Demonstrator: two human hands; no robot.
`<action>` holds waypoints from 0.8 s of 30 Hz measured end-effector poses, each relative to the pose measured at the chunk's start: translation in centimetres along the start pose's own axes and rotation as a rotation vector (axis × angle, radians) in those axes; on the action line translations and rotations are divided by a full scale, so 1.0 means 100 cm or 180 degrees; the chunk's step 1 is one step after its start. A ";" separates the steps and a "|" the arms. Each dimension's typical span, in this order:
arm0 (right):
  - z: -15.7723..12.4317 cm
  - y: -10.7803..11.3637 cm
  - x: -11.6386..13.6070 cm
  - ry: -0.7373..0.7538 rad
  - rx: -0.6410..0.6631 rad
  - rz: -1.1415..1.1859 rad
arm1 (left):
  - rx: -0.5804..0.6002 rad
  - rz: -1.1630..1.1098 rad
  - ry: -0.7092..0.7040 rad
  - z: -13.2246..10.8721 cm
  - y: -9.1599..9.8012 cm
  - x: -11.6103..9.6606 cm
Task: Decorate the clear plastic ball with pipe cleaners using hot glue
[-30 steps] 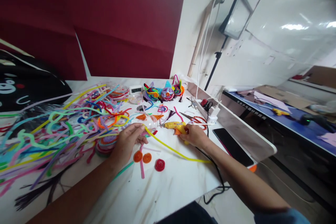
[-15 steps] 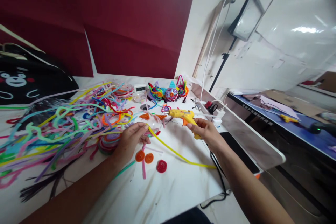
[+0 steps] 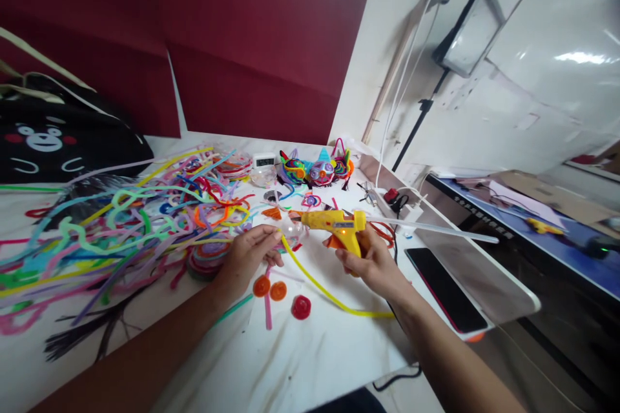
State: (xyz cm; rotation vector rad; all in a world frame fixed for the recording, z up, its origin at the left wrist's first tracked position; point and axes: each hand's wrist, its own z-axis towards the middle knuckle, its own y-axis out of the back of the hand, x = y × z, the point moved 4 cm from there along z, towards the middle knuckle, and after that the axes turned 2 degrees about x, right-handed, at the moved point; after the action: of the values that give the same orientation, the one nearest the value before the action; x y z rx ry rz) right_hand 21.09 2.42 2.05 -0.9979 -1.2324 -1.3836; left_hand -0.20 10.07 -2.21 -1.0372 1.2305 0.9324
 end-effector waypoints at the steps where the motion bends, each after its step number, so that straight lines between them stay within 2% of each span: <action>1: 0.000 -0.001 -0.002 0.0005 0.0035 -0.0015 | -0.0009 0.0012 -0.0005 -0.001 -0.001 -0.001; 9: 0.000 -0.006 -0.004 0.0052 0.0310 0.0002 | 0.0045 0.0077 -0.0007 -0.001 -0.002 0.000; 24: 0.001 -0.002 -0.002 0.0127 0.0451 -0.0174 | 0.0101 0.0232 0.0032 -0.001 -0.003 0.000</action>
State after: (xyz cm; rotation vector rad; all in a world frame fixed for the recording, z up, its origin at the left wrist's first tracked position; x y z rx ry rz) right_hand 20.95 2.54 1.80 -0.8404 -1.3171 -1.3319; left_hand 0.07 9.93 -2.16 -0.9784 1.2949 0.9616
